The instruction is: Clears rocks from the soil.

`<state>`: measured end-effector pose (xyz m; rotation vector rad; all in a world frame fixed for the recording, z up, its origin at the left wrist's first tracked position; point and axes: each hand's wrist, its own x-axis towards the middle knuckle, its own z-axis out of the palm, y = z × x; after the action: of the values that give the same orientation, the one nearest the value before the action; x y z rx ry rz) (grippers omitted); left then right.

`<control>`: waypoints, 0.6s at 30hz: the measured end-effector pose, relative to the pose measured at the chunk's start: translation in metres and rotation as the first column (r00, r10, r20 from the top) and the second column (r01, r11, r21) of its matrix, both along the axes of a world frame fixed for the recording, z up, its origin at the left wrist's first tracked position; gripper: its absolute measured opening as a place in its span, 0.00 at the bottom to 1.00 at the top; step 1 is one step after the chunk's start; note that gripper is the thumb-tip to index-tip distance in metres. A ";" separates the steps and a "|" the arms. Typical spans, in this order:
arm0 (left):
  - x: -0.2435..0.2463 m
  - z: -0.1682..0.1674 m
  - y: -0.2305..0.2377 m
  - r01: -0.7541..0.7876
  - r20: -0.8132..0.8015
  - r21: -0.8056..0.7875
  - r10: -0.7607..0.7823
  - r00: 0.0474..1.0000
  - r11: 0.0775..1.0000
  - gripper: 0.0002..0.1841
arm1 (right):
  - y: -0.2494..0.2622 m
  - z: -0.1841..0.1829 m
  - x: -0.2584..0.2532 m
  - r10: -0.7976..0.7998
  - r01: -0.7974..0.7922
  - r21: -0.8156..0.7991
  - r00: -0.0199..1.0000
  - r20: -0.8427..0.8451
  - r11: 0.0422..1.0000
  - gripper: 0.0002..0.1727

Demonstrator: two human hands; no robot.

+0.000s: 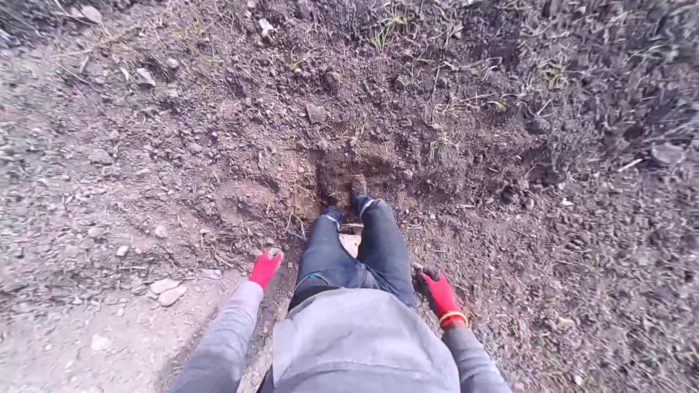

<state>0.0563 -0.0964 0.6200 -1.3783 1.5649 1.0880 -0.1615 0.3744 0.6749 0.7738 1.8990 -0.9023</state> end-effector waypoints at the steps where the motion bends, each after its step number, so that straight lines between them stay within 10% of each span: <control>1: -0.002 0.001 0.012 -0.025 -0.004 0.003 0.025 1.000 1.000 0.21 | 0.011 0.000 0.011 0.054 -0.055 0.030 0.998 0.010 0.998 0.11; 7: -0.031 0.039 0.086 -0.253 -0.192 -0.012 0.246 0.950 0.967 0.20 | 0.077 -0.031 -0.011 0.474 -0.533 0.146 0.826 0.307 0.834 0.17; 18: 0.078 0.028 0.330 -0.537 0.000 -0.203 0.549 0.836 0.819 0.26 | 0.143 -0.112 -0.171 0.295 -0.301 0.041 0.950 0.106 0.953 0.17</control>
<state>0.1340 0.2331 0.6480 -2.0589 1.2840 1.2255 -0.3327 0.5175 0.5632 0.5336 1.8963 -0.6134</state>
